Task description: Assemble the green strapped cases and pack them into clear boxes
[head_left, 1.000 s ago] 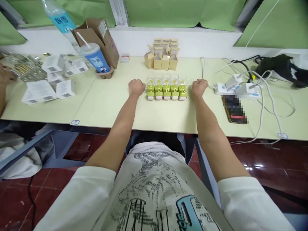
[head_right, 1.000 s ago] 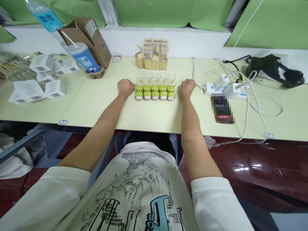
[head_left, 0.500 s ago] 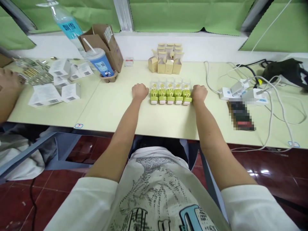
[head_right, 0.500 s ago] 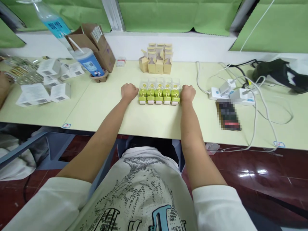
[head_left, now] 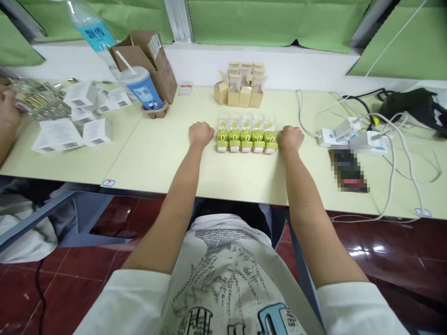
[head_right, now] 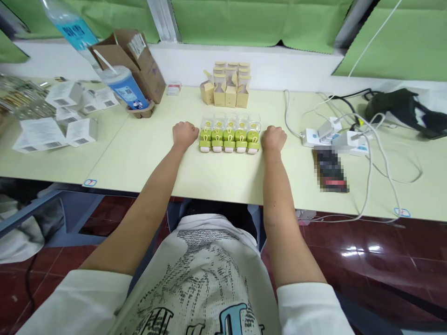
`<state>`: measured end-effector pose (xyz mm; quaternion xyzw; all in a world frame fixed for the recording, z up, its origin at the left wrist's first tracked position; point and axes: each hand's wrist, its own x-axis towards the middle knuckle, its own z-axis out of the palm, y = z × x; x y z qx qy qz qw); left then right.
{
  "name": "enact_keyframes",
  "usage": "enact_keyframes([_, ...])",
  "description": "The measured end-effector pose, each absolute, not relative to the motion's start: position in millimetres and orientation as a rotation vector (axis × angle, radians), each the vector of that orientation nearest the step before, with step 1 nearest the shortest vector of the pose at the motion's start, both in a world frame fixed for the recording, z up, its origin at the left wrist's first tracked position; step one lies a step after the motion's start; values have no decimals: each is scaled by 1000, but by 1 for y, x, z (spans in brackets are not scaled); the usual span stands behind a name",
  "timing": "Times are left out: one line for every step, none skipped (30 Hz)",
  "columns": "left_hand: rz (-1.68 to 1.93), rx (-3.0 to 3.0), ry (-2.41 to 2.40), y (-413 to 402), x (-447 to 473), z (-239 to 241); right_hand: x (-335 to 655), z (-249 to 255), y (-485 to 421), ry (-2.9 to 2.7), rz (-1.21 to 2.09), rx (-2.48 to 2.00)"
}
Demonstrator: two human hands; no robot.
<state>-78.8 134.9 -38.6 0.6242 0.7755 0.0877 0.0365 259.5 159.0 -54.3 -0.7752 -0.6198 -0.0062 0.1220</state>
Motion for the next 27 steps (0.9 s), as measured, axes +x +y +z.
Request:
enact_keyframes([270, 1914, 2382, 134, -78, -38, 259, -54, 158, -1808, -22, -2264])
enact_keyframes([269, 1913, 2380, 134, -78, -38, 258, -54, 158, -1807, -23, -2265])
enact_keyframes([269, 1914, 2376, 134, -78, -38, 258, -53, 157, -1805, -25, -2266])
enact_keyframes([269, 1916, 2372, 134, -79, -37, 257, -53, 157, -1803, -25, -2267])
enact_keyframes([268, 1918, 2369, 134, -79, -37, 257, -52, 157, -1801, -24, -2268])
enact_keyframes([269, 1921, 2368, 134, -79, -37, 257, -52, 157, -1799, -23, -2269])
enact_keyframes([272, 1924, 2368, 134, -79, -38, 256, -52, 157, -1799, -22, -2270])
enact_keyframes([276, 1925, 2370, 135, -80, -38, 256, -52, 157, -1800, -20, -2271])
enact_keyframes([280, 1924, 2372, 136, -80, -39, 256, -52, 157, -1800, -18, -2273])
enact_keyframes([285, 1923, 2374, 136, -80, -39, 256, -51, 157, -1801, -16, -2275])
enact_keyframes([288, 1919, 2376, 137, -81, -40, 255, -51, 157, -1801, -14, -2278])
enact_keyframes([291, 1916, 2378, 137, -81, -40, 255, -51, 157, -1802, -12, -2280])
enact_keyframes([293, 1914, 2379, 138, -81, -41, 255, -50, 157, -1804, -8, -2281])
enact_keyframes([295, 1913, 2381, 138, -81, -41, 256, -50, 157, -1807, -4, -2281])
enact_keyframes([295, 1913, 2383, 138, -82, -41, 256, -49, 157, -1809, 0, -2281])
enact_keyframes([295, 1914, 2385, 138, -82, -41, 256, -49, 158, -1812, 6, -2280])
enact_keyframes([294, 1915, 2387, 138, -82, -41, 257, -48, 158, -1813, 10, -2280])
enact_keyframes([294, 1917, 2390, 138, -81, -40, 257, -48, 159, -1813, 14, -2280])
enact_keyframes([293, 1919, 2391, 138, -81, -40, 257, -48, 159, -1812, 17, -2281])
enact_keyframes([294, 1920, 2392, 138, -81, -40, 258, -47, 160, -1809, 18, -2282])
enact_keyframes([294, 1922, 2393, 138, -81, -40, 258, -48, 160, -1806, 19, -2283])
enact_keyframes([295, 1924, 2393, 138, -81, -40, 258, -48, 161, -1803, 20, -2282])
enact_keyframes([297, 1925, 2394, 138, -81, -40, 258, -48, 161, -1800, 20, -2281])
enact_keyframes([297, 1925, 2394, 138, -81, -40, 259, -49, 161, -1798, 20, -2278])
enact_keyframes([298, 1926, 2394, 138, -81, -40, 259, -49, 162, -1796, 20, -2275])
enact_keyframes([299, 1927, 2394, 138, -81, -40, 260, -50, 162, -1794, 20, -2270])
enact_keyframes([301, 1929, 2393, 138, -81, -40, 260, -51, 163, -1792, 21, -2265])
